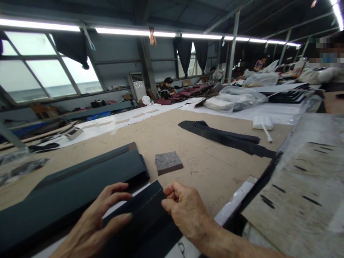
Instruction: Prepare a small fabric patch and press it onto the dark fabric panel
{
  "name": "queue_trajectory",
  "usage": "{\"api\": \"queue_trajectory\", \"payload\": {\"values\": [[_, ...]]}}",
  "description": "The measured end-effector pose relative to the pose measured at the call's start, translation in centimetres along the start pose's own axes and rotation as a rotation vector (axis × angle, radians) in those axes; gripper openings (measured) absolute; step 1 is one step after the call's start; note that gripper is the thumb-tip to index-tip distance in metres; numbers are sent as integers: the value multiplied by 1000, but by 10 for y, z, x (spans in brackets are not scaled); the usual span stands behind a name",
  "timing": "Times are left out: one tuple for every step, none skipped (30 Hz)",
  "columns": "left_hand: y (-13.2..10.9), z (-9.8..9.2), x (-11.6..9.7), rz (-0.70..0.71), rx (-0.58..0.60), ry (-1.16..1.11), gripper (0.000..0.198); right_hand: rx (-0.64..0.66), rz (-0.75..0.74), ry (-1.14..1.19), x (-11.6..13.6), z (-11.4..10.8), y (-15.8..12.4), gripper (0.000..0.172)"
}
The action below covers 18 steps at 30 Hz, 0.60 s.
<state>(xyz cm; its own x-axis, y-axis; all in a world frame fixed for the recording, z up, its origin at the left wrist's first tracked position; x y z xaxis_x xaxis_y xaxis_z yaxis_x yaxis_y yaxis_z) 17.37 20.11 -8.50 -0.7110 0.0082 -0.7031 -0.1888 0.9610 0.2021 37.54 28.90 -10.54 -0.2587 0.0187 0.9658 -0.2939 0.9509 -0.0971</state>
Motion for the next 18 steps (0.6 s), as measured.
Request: {"api": "queue_trajectory", "payload": {"values": [[10, 12, -9, -1, 58, -10, 27, 9, -6, 12, -2, 0, 0, 12], [18, 22, -16, -14, 96, -18, 24, 16, -12, 21, -4, 0, 0, 12], [24, 31, -22, -31, 128, -24, 22, 24, -15, 29, -5, 0, 1, 12], [29, 38, -25, -51, 154, -36, 21, 30, -20, 37, -6, 0, 1, 12], [32, 43, -26, -73, 171, -52, 20, 31, -20, 44, -6, 0, 1, 13], [33, 46, -25, -87, 191, -72, 21, 28, -17, 49, -6, 0, 2, 13], [34, 49, -23, -96, 203, -93, 21, 25, -7, 54, -5, 0, 2, 13], [35, 51, -21, -105, 207, -117, 22, 27, 7, 56, -4, 0, 3, 13], [36, 53, -18, -115, 203, -138, 22, 28, 21, 51, -3, -1, 3, 13], [36, 54, -16, -126, 198, -151, 22, 26, 29, 30, -2, -2, 3, 12], [37, 55, -14, -139, 197, -155, 23, 16, 25, -7, -2, -4, 3, 11], [38, 56, -12, -158, 196, -151, 23, -3, 13, -64, -3, -7, 2, 11], [39, 57, -11, -184, 197, -144, 24, -30, -9, -149, -4, -11, 0, 11], [40, 59, -10, -202, 203, -132, 25, -52, -67, -249, -6, -15, -3, 10], [40, 60, -10, -214, 207, -122, 25, -67, -173, -350, -9, -19, -6, 8], [41, 61, -10, -221, 209, -117, 25, -65, -314, -445, -11, -22, -11, 9], [42, 62, -10, -228, 207, -114, 25, -52, -475, -529, -15, -24, -16, 12], [43, 63, -10, -235, 200, -115, 25, -52, -654, -589, -18, -26, -22, 16]]}}
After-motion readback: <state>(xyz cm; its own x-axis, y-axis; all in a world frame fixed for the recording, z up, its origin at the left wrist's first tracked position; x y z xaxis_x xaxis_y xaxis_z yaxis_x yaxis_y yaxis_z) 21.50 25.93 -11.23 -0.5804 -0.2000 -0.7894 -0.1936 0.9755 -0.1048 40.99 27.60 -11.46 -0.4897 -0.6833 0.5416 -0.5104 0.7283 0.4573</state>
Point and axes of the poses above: each hand's wrist, its own y-axis towards the middle knuckle, its own z-axis out of the palm, x = y × z, the point moved 2 cm from there along y, towards the middle knuckle, and after that the axes turned 6 degrees about -x, right-handed, at the moved point
